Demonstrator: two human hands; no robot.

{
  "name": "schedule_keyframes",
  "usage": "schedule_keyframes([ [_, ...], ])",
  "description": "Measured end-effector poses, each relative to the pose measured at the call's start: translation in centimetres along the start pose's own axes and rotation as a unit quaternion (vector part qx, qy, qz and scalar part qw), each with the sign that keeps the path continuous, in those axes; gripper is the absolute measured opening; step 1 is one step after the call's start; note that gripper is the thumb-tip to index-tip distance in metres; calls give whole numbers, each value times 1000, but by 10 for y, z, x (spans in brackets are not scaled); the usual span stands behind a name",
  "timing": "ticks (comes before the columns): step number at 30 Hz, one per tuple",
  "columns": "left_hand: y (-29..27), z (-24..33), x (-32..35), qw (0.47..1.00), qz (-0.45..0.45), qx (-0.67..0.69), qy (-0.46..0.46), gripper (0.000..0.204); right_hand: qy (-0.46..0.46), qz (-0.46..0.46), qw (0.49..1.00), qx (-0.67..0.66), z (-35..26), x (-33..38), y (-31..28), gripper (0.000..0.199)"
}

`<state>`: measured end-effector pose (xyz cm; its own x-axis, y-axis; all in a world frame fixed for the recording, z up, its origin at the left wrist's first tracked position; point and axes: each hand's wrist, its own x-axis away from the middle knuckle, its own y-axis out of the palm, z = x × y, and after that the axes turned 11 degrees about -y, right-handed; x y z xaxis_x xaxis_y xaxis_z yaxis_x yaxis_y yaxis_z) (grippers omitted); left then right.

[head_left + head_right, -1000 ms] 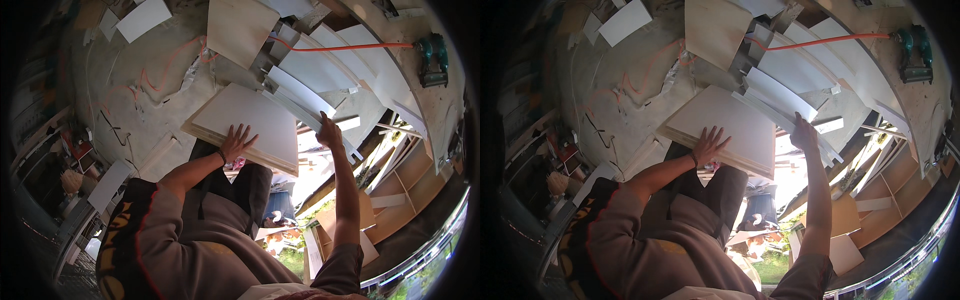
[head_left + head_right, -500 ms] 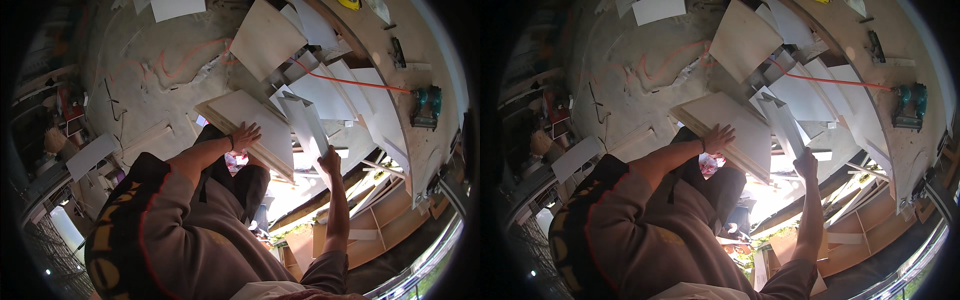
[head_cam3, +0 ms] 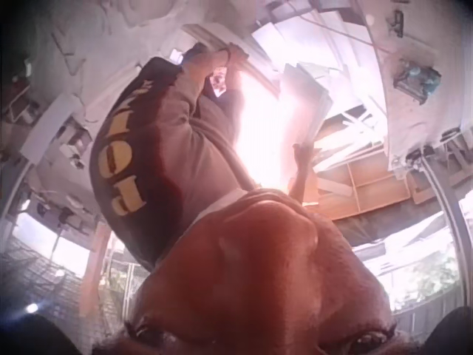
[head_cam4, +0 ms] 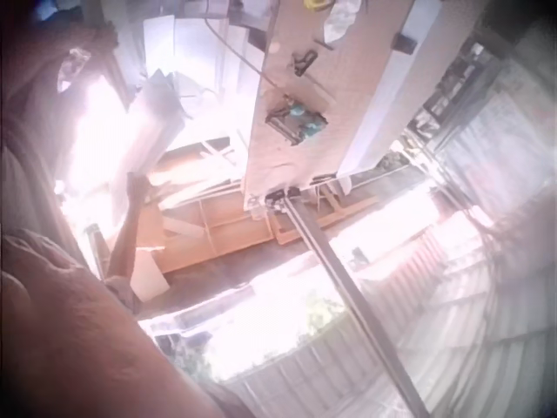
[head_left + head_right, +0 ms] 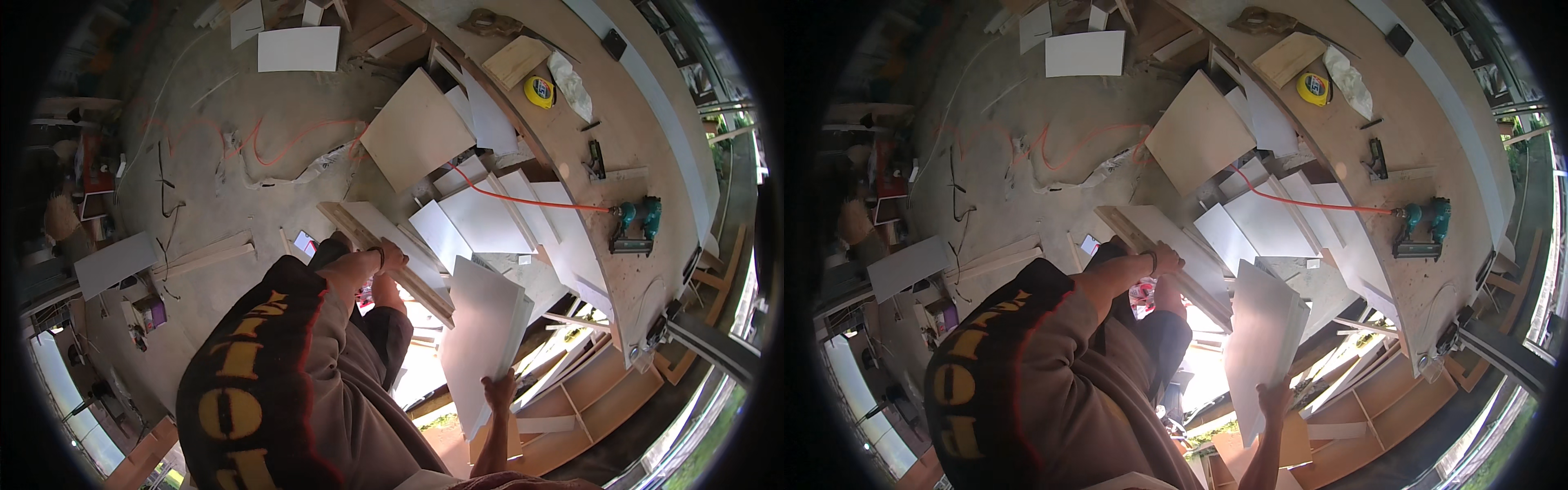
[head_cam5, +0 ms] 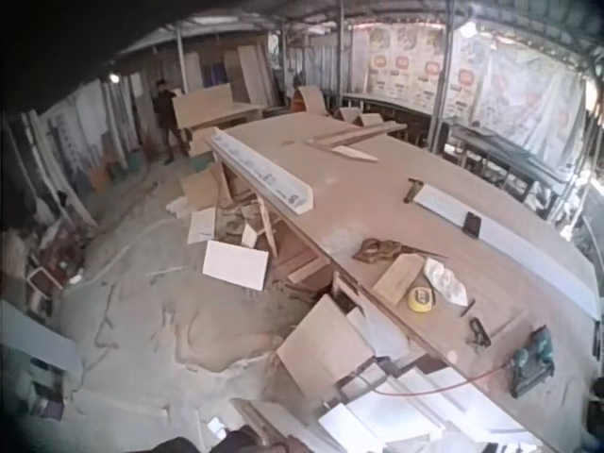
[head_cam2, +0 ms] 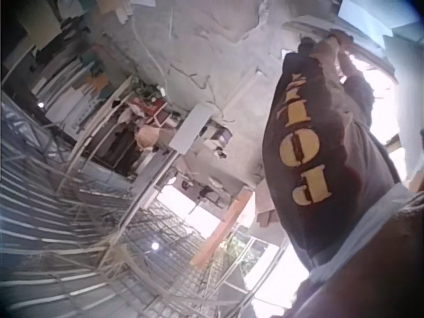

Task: The person sorts through various pre-cut white and wooden panels inside a workshop, lifting them individually from a cluttered stack, carrying them across the open room, and organizing them onto a separate designated shelving rack.

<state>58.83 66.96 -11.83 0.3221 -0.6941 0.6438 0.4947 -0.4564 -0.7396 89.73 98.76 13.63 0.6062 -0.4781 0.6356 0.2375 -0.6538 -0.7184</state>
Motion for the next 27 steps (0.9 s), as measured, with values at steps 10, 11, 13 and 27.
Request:
schedule_keyframes([
  [10, -67, -92, 105, 995, -21, 89, -49, 61, 32, 82, 996, -31, 1, 103, 30, 60],
  [11, -64, -102, 125, 991, -6, 110, -74, 60, 19, 71, 996, -52, -5, 105, 35, 59],
  [13, -50, -121, 162, 982, 18, 147, -121, 57, 29, 14, 996, -88, -13, 101, 40, 66],
  [27, 68, -244, 374, 788, 125, 400, -451, 58, -77, 1, 997, 23, -246, 75, 58, 65],
])
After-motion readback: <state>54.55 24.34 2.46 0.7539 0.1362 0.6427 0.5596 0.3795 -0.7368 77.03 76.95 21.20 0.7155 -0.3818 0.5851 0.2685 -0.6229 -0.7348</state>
